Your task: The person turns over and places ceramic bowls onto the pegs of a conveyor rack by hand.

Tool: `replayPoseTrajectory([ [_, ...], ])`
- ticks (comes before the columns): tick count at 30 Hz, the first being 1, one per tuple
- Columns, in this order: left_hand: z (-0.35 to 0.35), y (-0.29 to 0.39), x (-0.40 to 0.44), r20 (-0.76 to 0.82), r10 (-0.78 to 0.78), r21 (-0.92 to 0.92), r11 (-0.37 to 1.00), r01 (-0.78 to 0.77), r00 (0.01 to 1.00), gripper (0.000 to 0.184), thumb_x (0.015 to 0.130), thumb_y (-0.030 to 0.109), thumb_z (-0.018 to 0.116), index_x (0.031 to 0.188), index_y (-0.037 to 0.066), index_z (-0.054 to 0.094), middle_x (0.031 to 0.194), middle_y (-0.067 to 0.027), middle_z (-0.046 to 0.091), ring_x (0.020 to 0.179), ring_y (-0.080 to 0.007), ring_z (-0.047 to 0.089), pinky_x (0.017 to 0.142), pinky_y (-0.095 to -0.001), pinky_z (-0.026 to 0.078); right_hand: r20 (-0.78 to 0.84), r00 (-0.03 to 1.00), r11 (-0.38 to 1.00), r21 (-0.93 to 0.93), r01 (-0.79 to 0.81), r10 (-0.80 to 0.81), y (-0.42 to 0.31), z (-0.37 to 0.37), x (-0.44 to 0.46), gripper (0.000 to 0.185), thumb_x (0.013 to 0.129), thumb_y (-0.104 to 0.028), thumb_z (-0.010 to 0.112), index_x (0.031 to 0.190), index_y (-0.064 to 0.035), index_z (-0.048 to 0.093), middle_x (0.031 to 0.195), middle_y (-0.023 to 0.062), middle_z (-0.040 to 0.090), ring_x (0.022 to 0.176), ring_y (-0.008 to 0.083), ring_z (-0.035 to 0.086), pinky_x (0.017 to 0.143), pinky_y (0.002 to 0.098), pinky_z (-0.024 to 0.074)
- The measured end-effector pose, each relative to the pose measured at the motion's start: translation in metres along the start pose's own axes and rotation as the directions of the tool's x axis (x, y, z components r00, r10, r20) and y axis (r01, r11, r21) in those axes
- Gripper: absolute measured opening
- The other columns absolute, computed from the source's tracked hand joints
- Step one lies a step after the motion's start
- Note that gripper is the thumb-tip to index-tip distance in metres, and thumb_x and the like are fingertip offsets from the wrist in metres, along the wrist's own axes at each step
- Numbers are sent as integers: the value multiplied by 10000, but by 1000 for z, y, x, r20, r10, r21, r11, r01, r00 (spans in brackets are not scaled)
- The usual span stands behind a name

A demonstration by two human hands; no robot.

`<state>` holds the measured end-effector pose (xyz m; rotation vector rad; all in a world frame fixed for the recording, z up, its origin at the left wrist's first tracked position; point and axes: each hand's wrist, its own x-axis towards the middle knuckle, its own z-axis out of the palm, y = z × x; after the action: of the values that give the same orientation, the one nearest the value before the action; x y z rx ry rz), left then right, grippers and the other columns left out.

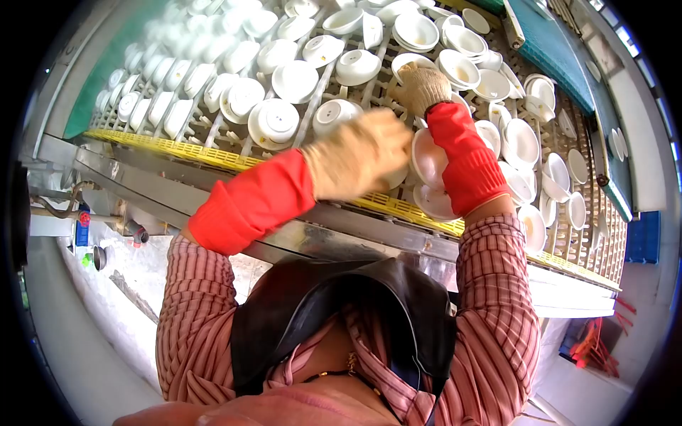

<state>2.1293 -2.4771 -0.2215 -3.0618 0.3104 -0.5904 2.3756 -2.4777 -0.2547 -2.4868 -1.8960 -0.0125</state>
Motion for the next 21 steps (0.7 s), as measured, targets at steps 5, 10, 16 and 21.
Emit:
replayPoseTrajectory([
  [5,25,22,6,19,4,-67,998,-3,1000,322,829,393,823,964,104,782,1104,-107,741,1127,-300,668,1066,-430,508,-86,995,991,131,-31,43,16,7,21,499,982,-463,713,1225,-34,785,1204,245,786,1083,415,764,939,478,617],
  [10,17,30,18,15,-239,-112,964,239,971,458,783,478,854,972,68,776,1074,-112,736,1069,-312,692,1032,-428,540,-347,922,839,542,49,171,49,1,24,363,1145,-342,536,1283,-70,735,1163,176,782,1049,329,769,946,446,579],
  [16,1,35,37,-294,-119,16,991,129,948,576,704,424,889,1091,29,729,1181,-104,701,1180,-270,674,1114,-437,503,-238,933,709,705,-25,269,62,4,3,425,1030,-420,603,1034,-15,732,913,223,739,862,358,712,834,487,526],
  [21,53,40,43,161,-29,22,999,25,987,327,981,451,663,924,163,806,1014,-27,760,1014,-237,689,1059,-409,497,-110,984,968,193,162,-143,48,3,-34,597,985,-493,739,1386,-52,713,1139,251,783,1106,410,750,969,487,574],
])
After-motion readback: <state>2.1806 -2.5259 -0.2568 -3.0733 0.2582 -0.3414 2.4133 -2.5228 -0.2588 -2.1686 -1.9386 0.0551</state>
